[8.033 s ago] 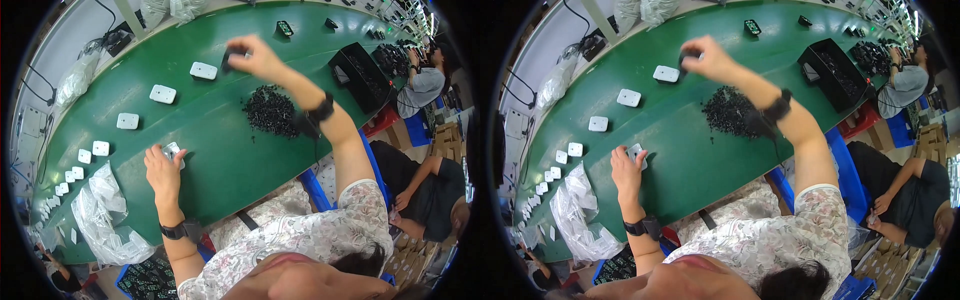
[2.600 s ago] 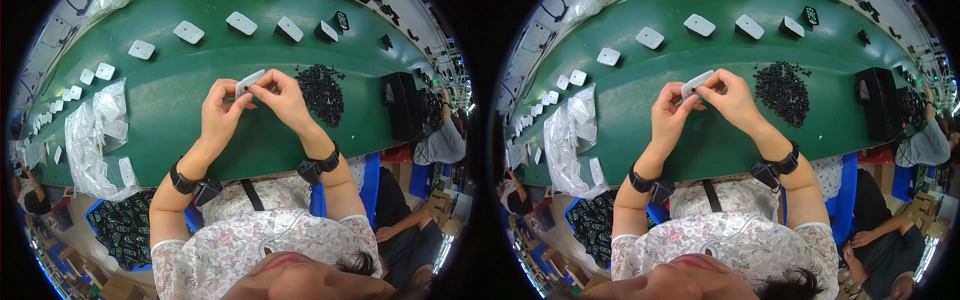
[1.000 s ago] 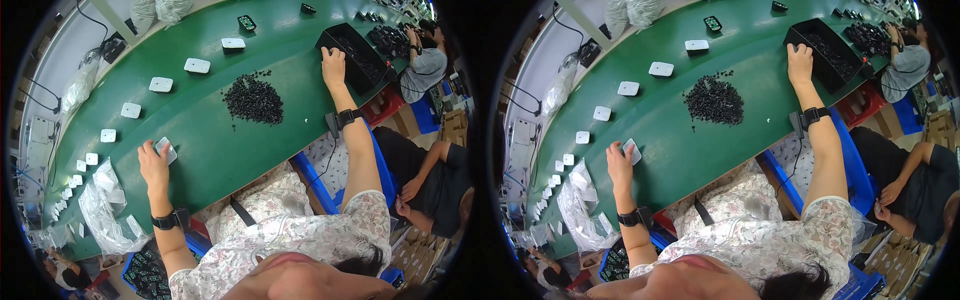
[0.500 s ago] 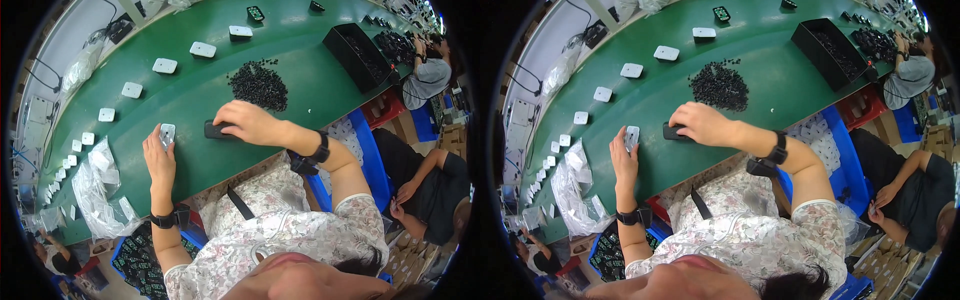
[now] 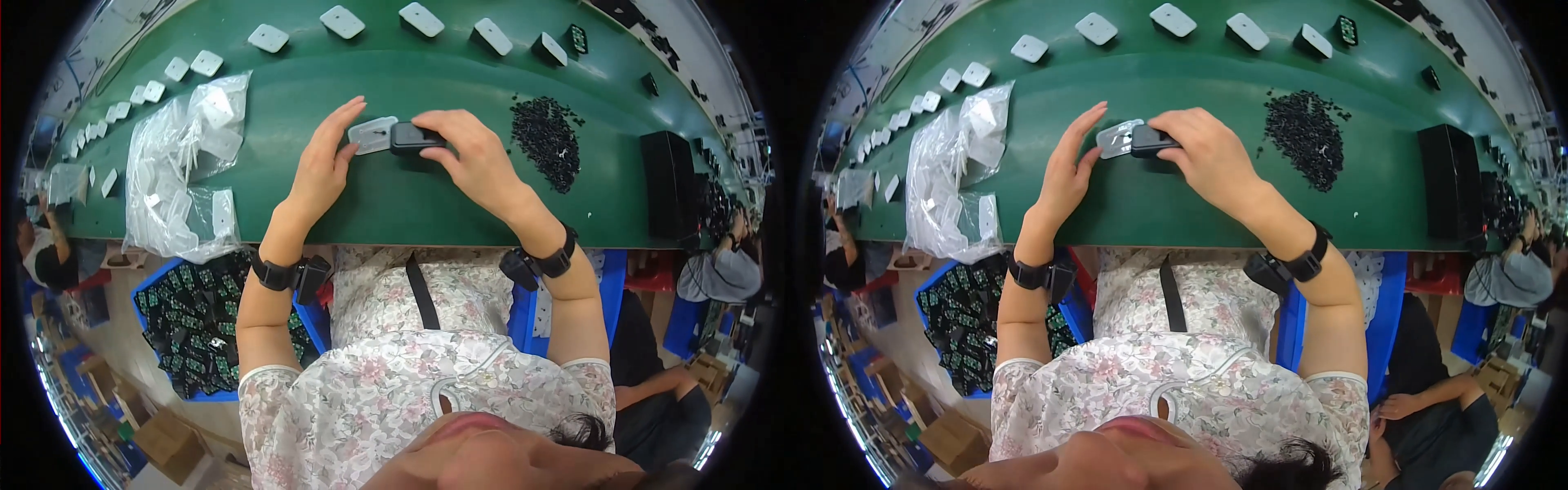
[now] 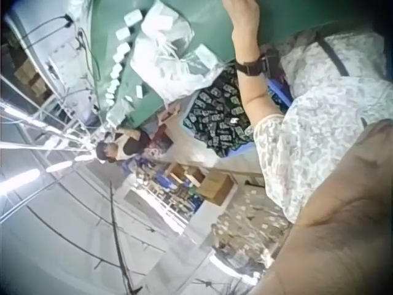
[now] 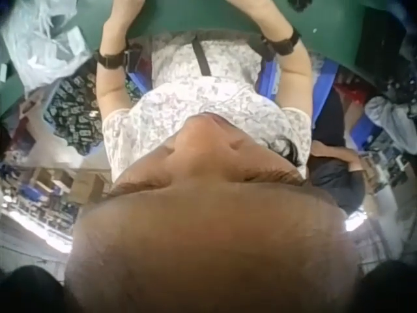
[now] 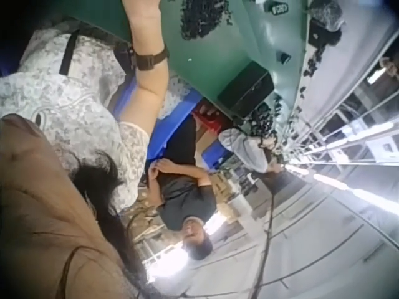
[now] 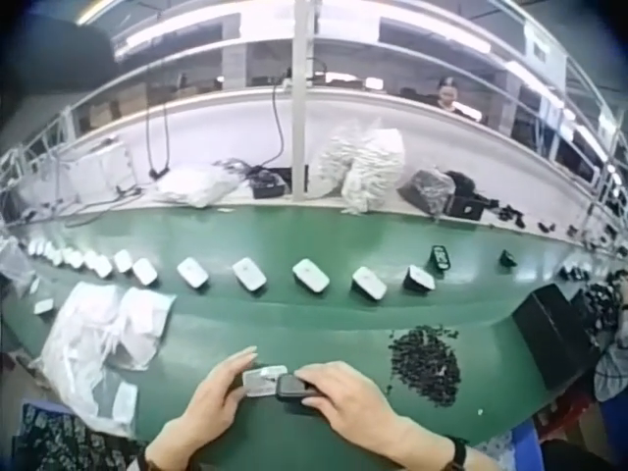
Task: The person picks up a white cover, inserts a small screw into it, and presses the cover onto a black base before placing the assembled unit on the table.
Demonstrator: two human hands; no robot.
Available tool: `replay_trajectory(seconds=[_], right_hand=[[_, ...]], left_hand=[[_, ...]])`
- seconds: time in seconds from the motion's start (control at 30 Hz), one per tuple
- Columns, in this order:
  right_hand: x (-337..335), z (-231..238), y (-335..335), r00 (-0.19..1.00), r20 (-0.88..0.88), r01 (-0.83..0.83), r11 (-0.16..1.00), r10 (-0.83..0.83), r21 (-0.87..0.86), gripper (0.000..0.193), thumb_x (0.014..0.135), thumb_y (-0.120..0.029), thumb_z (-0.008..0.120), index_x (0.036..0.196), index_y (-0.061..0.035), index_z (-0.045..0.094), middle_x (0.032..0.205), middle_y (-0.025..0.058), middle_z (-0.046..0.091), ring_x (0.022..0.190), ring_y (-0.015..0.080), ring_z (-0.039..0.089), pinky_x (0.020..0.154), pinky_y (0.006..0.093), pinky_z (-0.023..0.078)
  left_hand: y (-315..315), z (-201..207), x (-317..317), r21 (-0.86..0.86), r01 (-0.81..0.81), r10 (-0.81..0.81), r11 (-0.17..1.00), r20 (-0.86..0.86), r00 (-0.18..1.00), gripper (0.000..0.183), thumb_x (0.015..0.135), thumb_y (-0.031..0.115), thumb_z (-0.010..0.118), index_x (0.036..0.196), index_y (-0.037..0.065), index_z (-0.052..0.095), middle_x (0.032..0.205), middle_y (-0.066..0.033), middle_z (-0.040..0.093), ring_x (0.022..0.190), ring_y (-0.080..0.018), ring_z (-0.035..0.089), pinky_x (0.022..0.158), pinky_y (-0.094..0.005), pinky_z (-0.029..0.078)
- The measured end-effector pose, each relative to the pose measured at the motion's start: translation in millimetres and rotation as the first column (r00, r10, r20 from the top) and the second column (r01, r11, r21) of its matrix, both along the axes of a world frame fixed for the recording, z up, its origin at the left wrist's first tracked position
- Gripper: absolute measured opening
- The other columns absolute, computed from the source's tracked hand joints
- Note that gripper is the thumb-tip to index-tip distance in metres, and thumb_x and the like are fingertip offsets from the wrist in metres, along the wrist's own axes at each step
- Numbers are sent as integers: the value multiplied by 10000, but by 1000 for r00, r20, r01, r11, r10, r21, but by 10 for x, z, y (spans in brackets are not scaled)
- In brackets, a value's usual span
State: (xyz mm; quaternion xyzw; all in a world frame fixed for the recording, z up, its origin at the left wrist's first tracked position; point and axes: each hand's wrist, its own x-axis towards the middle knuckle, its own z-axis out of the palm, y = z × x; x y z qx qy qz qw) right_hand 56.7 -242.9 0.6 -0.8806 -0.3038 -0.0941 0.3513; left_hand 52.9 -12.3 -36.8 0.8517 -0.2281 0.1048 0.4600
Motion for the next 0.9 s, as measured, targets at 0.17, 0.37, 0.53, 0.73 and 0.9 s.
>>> replay_trajectory(seconds=[0.17,0.37,0.53,0.73,0.9], right_hand=[[263,-58,330,990,-6,-138,989,138,-53,344,729,-42,679,1062,-55,595,1043,85,622,961,280,576,820,365,481],[351,-90,430,973,-45,-230,962,226,-147,325,728,-48,679,1041,-60,596,1029,77,623,956,271,577,813,359,482],[294,-101,460,972,19,-226,958,233,-178,333,716,-57,682,1040,-64,603,1043,70,622,954,269,579,811,359,483],[302,-142,433,967,117,-206,965,226,-163,338,719,-67,683,1050,-56,617,1046,70,623,962,270,574,799,357,489],[544,-95,439,903,-385,-179,982,190,64,379,749,-58,696,1103,-33,562,1021,104,637,916,203,621,792,308,501]], left_hand=[[93,67,-129,-11,-9,9,1000,-33,999,565,746,-169,439,1264,49,503,1338,-121,481,1243,-295,451,1020,-372,387],[197,-93,-187,180,-6,-6,984,65,998,542,772,-104,412,1280,60,503,1330,-106,500,1254,-286,444,1051,-403,348],[195,-53,-241,308,-51,22,950,97,995,536,782,-89,430,1287,72,506,1342,-84,493,1250,-264,454,1043,-406,354],[148,5,-262,461,-120,11,879,233,973,482,769,59,586,1244,17,516,1295,-117,521,1183,-257,507,989,-392,398],[11,-24,-179,479,-251,67,841,367,928,529,699,151,694,1164,-39,531,1172,-153,579,1032,-266,577,908,-385,436]])
